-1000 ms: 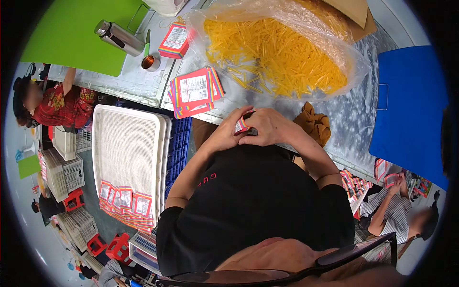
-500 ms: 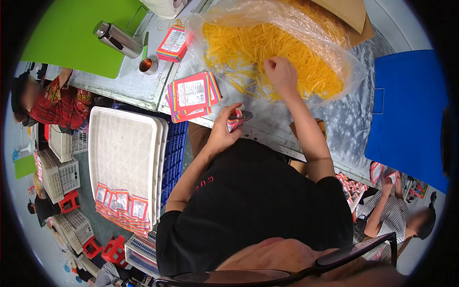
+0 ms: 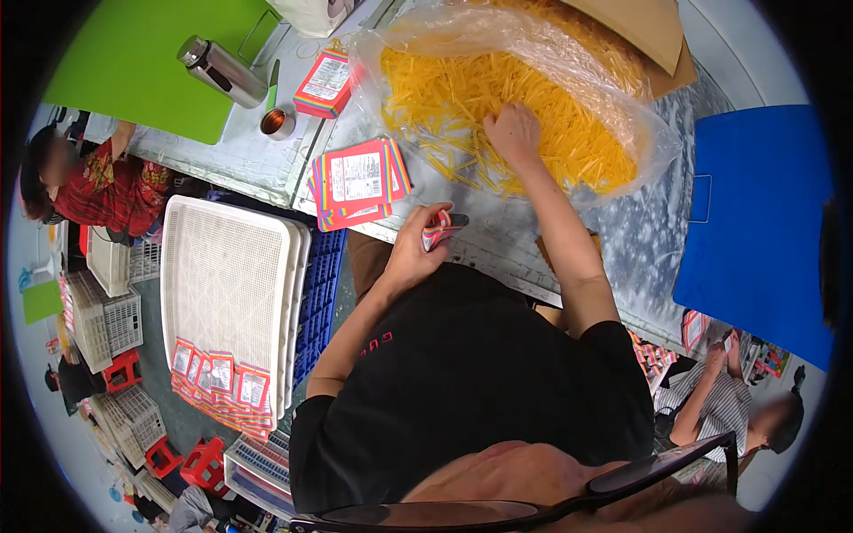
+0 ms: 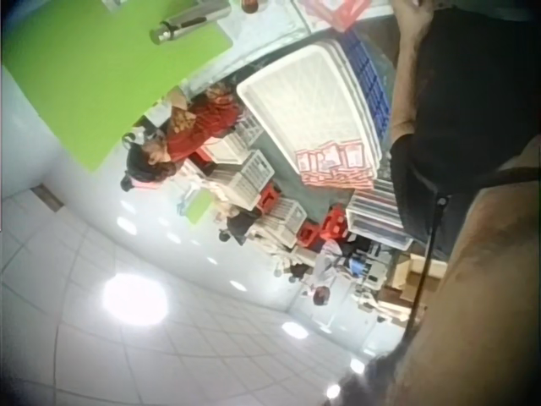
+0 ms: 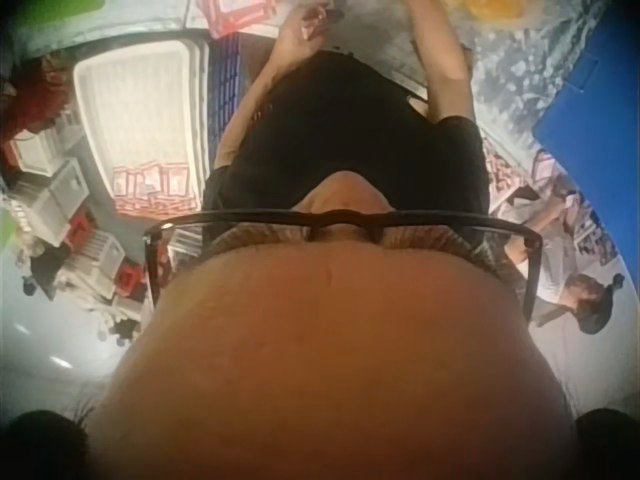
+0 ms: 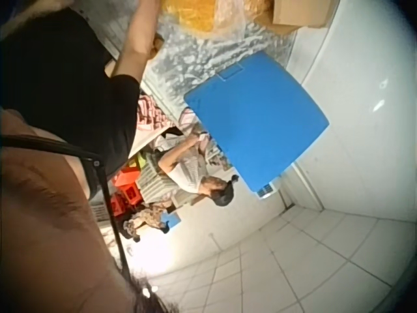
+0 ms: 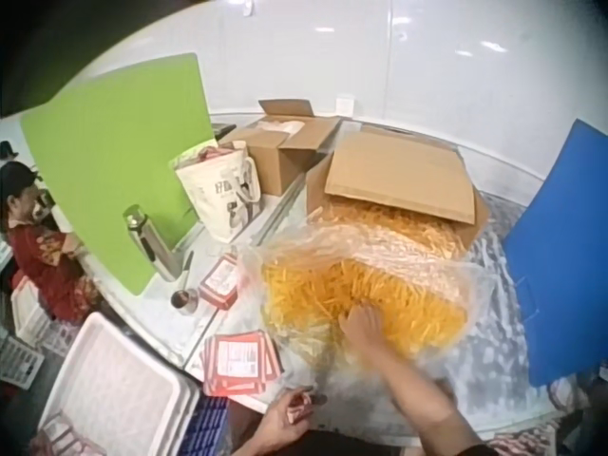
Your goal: Packing small yellow toy accessories into plastic-wrapped cards.
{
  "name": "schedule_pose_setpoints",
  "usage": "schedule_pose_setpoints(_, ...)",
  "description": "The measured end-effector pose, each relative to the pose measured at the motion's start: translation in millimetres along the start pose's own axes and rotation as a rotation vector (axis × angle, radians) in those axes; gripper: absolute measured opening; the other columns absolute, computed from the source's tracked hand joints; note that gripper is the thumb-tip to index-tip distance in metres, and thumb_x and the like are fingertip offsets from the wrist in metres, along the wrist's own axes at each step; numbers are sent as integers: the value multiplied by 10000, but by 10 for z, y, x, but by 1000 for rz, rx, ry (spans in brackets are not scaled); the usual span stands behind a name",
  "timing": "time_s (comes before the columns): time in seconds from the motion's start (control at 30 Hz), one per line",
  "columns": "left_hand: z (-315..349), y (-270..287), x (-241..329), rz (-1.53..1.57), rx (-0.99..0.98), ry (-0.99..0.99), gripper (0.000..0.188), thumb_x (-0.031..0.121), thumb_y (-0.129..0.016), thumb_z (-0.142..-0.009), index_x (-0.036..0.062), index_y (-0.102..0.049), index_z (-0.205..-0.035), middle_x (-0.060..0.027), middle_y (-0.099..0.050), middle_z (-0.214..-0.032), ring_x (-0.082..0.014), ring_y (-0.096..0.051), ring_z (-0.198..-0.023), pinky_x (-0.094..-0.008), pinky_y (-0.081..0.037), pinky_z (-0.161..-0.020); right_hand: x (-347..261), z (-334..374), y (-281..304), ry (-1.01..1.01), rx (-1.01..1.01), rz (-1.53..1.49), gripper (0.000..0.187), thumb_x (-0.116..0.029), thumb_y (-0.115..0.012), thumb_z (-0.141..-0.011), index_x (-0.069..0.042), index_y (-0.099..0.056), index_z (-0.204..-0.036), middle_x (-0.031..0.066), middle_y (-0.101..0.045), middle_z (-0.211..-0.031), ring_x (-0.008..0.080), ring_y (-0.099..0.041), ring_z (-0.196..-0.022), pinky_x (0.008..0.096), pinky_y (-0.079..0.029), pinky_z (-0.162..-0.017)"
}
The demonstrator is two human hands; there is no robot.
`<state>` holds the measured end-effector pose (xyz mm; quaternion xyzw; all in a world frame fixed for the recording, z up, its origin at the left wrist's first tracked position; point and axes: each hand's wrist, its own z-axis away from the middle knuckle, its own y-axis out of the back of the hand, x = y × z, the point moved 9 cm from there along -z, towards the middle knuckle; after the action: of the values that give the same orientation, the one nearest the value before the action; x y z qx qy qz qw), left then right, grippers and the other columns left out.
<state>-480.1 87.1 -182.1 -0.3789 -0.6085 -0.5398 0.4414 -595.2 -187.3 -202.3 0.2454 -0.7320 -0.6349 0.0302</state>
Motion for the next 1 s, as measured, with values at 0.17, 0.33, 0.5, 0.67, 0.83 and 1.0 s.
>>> schedule_pose_setpoints(0.17,14,30,31,44,29,19,593,-23,-687,-757,33,-610,-1343,-146,-592,-1059,-310,-609,-1006,-389,-500,-939,165,97,52,34,32,-98,352,-297,-659,-928,32,-729,-1032,239,-703,-1128,414,-655,-1092,496,-510,-943)
schedule_pose_setpoints(0.33,6,28,46,50,46,24,583,-33,-680,-765,30,-613,-1340,-140,-590,-1055,-298,-616,-996,-380,-503,-933,168,347,411,78,178,-360,280,-225,-656,-990,23,-687,-1115,208,-694,-1164,388,-634,-1103,476,-494,-945)
schedule_pose_setpoints(0.5,7,7,0,66,45,22,577,-38,-677,-770,31,-613,-1340,-136,-591,-1055,-295,-623,-995,-376,-505,-934,146,502,541,-64,-44,-894,194,-108,-611,-1043,18,-658,-1183,139,-718,-1019,233,-702,-984,384,-548,-861)
schedule_pose_setpoints(0.67,8,18,50,71,52,29,582,-43,-676,-773,38,-611,-1345,-124,-587,-1046,-280,-632,-992,-363,-506,-937,117,697,546,51,-59,-1126,195,-20,-577,-1047,-10,-638,-1232,89,-703,-972,152,-703,-880,297,-566,-804)
schedule_pose_setpoints(0.83,14,42,44,55,75,0,588,-49,-672,-775,46,-609,-1351,-114,-585,-1036,-270,-632,-983,-359,-507,-933,-87,916,730,212,-51,-1142,194,28,-560,-1030,-14,-633,-1204,94,-650,-1043,159,-698,-866,293,-564,-801)
schedule_pose_setpoints(1.0,16,52,54,49,84,1,588,-51,-672,-775,49,-609,-1352,-112,-581,-1032,-265,-631,-965,-354,-509,-919,-241,1047,871,298,-67,-1160,190,31,-557,-1026,-15,-631,-1195,98,-622,-1058,168,-692,-870,298,-563,-798)
